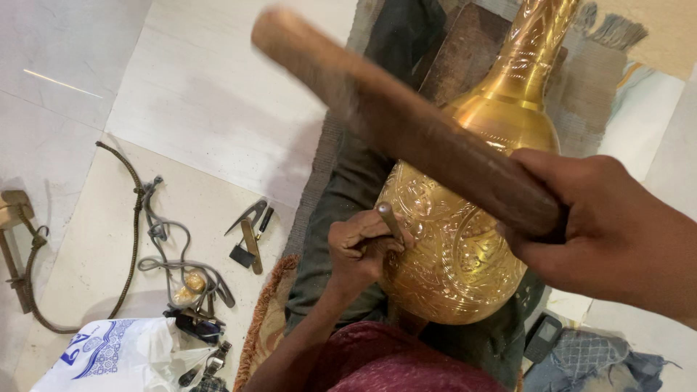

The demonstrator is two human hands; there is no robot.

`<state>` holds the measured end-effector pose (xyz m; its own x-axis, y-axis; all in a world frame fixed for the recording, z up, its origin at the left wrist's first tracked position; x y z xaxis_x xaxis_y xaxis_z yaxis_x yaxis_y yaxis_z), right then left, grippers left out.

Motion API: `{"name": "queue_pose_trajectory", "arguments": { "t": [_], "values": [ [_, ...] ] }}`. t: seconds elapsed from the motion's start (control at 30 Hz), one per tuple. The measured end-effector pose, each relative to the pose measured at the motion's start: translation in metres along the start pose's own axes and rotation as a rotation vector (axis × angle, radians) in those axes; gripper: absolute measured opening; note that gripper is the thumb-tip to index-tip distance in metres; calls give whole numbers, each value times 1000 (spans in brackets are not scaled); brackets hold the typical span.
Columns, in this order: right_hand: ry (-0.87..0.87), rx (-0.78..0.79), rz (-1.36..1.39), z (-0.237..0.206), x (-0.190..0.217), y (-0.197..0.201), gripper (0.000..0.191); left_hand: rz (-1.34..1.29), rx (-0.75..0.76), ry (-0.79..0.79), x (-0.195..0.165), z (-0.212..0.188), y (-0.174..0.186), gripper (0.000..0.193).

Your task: The person uses a metal chisel and a wooden mallet to engrave intricate patterns onto a brass vase. They repeatedly strike the chisel to create detailed designs on the vase's surface.

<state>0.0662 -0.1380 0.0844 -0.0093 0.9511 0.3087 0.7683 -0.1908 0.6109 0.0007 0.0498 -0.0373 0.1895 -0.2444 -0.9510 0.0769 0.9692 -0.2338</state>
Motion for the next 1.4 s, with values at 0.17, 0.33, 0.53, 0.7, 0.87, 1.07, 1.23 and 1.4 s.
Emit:
{"name": "queue_pose_trajectory", "arguments": {
  "t": [0.17, 0.33, 0.53, 0.7, 0.87, 1.07, 1.23, 1.4],
  "values": [
    [-81, 38, -458, -3, 18, 16, 32, -14, -2, 18, 1, 2, 1, 26],
    [-38, 69, -547, 0, 24, 18, 32, 8, 37, 20, -8, 3, -3, 28],
    [38, 36, -544, 3, 8, 2, 37, 53, 72, 3, -14, 7, -5, 26],
    [110, -150, -265, 2, 3, 2, 37, 13, 111, 98, -2, 4, -5, 33],
    [-33, 4, -505, -4, -5, -7, 29, -27, 135, 37, 3, 0, -6, 35],
    [-4, 81, -593, -3, -3, -9, 34, -30, 142, 63, 11, -4, -3, 37],
    [36, -142, -60, -2, -12, 1, 45, 50, 20, -26, 0, -3, 0, 36],
    [40, -59, -3, 6, -4, 5, 44, -18, -5, -18, -8, -1, -3, 29]
  ]
}}
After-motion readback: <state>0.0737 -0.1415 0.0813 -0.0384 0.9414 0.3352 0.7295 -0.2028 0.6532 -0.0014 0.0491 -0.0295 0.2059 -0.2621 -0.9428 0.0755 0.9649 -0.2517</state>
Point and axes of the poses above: each hand's wrist, its own z-axis towards the middle knuckle, its own y-axis out of the back of the hand, x = y × z, the point moved 10 cm from there along z, towards the middle knuckle, and after that the axes turned 8 degrees about y, right-handed, at the moved point
